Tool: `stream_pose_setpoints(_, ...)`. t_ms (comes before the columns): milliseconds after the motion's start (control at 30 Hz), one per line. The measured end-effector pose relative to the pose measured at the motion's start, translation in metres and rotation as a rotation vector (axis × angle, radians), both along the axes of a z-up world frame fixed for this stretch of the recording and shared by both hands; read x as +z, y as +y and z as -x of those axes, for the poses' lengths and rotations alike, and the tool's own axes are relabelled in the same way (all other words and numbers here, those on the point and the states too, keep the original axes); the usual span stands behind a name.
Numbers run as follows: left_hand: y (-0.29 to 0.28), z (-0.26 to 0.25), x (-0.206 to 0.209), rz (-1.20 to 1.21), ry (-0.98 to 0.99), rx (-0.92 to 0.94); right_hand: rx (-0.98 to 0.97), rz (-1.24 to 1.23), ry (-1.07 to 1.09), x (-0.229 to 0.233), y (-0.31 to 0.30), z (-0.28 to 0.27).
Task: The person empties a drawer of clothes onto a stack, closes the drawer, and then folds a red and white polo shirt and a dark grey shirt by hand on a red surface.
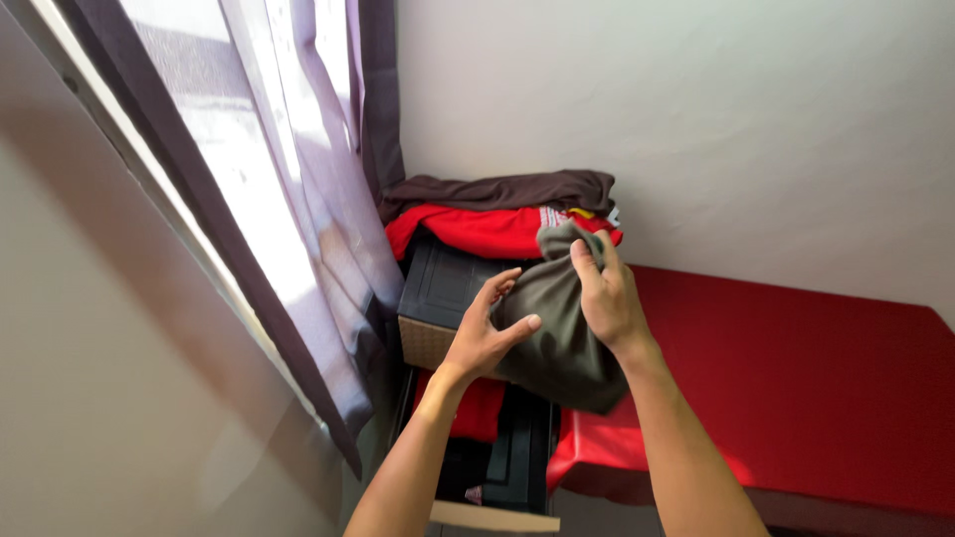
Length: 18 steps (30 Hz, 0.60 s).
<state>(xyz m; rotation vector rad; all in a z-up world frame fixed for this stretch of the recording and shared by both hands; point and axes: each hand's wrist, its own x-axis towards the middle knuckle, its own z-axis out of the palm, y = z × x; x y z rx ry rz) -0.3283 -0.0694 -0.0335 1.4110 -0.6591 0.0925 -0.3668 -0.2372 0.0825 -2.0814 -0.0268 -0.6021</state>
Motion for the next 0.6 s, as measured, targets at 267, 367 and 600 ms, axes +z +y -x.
stream_pose_setpoints(267,-0.01,-0.002,0.024,0.105,0.151,-0.252,0.195,-0.275,0.018,-0.011,-0.017,-0.008)
stream_pose_setpoints(367,-0.006,-0.004,0.034,0.121,0.123,-0.29,0.256,-0.321,0.081,-0.012,-0.016,-0.014)
stream_pose_setpoints(600,0.012,-0.027,0.028,-0.029,0.138,-0.332,0.274,-0.323,0.098,-0.013,-0.026,-0.023)
